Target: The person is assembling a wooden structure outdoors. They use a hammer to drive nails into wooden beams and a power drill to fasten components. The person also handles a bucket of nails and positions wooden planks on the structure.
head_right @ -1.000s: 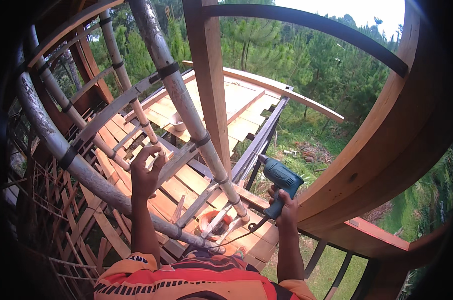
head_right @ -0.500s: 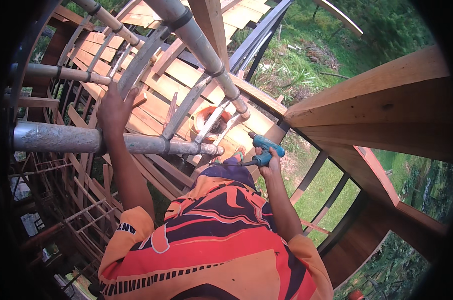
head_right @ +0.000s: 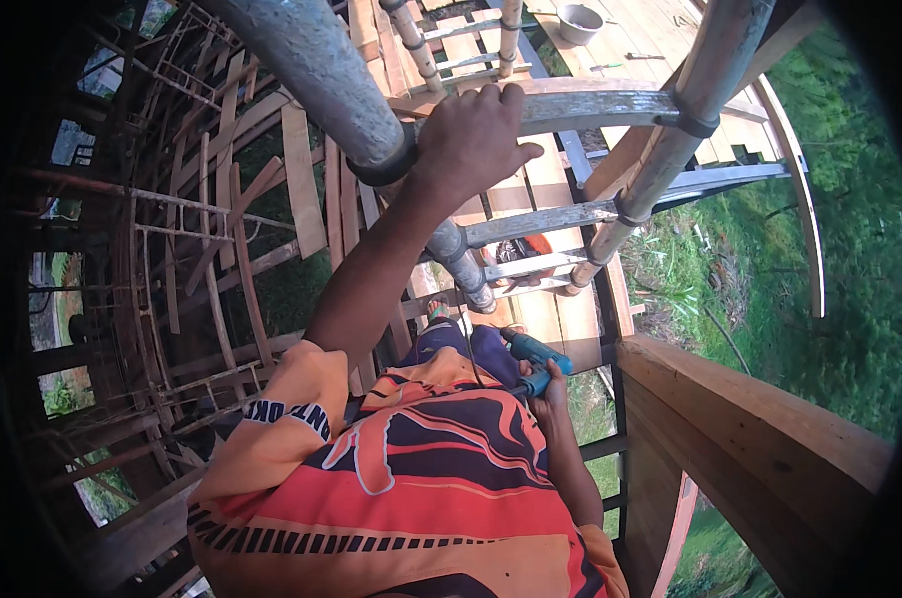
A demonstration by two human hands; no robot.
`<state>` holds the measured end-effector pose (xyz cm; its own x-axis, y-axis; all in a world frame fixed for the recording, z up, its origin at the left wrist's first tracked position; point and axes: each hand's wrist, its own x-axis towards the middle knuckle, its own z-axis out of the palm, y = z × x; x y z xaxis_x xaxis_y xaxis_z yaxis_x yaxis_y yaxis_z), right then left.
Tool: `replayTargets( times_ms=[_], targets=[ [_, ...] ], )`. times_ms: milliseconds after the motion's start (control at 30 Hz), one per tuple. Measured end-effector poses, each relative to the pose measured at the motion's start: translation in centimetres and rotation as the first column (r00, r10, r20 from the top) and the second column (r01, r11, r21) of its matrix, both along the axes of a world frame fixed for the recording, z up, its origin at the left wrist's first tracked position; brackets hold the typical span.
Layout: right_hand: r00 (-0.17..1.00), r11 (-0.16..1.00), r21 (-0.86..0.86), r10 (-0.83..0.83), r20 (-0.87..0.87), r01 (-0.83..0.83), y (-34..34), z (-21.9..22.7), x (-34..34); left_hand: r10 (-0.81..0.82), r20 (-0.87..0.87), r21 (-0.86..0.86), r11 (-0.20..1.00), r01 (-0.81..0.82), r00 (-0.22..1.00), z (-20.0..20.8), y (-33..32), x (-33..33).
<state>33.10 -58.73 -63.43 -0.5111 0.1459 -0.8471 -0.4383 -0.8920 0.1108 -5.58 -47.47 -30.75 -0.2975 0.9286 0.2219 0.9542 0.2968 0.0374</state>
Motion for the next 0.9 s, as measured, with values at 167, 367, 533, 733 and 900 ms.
replayTargets(
  times_ms=[167,367,533,733,900],
  targets=[
    [0.940,0.959,0.112,0.279,-0.195,-0.262,1.9,1.8,-4.3,0.013,0.007,0.084,0.996,-0.014,1.000,0.0,-0.5,-0.2],
    [0.900,0.922,0.083,0.387,-0.198,-0.378,2.2,2.7,-10.3,0.011,0.024,0.110,0.994,-0.014,1.000,-1.0,0.4,-0.7],
    [0.857,0.897,0.061,0.437,-0.274,-0.438,-0.2,0.0,-13.7,0.007,0.046,0.009,1.000,-0.008,0.999,-0.7,-0.6,-1.1],
    [0.825,0.833,0.189,0.547,-0.143,-0.519,-0.2,-2.3,-17.7,-0.054,0.112,-0.017,0.998,0.056,0.992,-0.3,-0.6,-0.3],
    [0.797,0.799,0.194,0.594,-0.108,-0.569,-1.9,-0.5,-23.5,-0.164,0.318,0.015,0.986,0.167,0.934,-1.2,-2.1,-2.7]
  ],
)
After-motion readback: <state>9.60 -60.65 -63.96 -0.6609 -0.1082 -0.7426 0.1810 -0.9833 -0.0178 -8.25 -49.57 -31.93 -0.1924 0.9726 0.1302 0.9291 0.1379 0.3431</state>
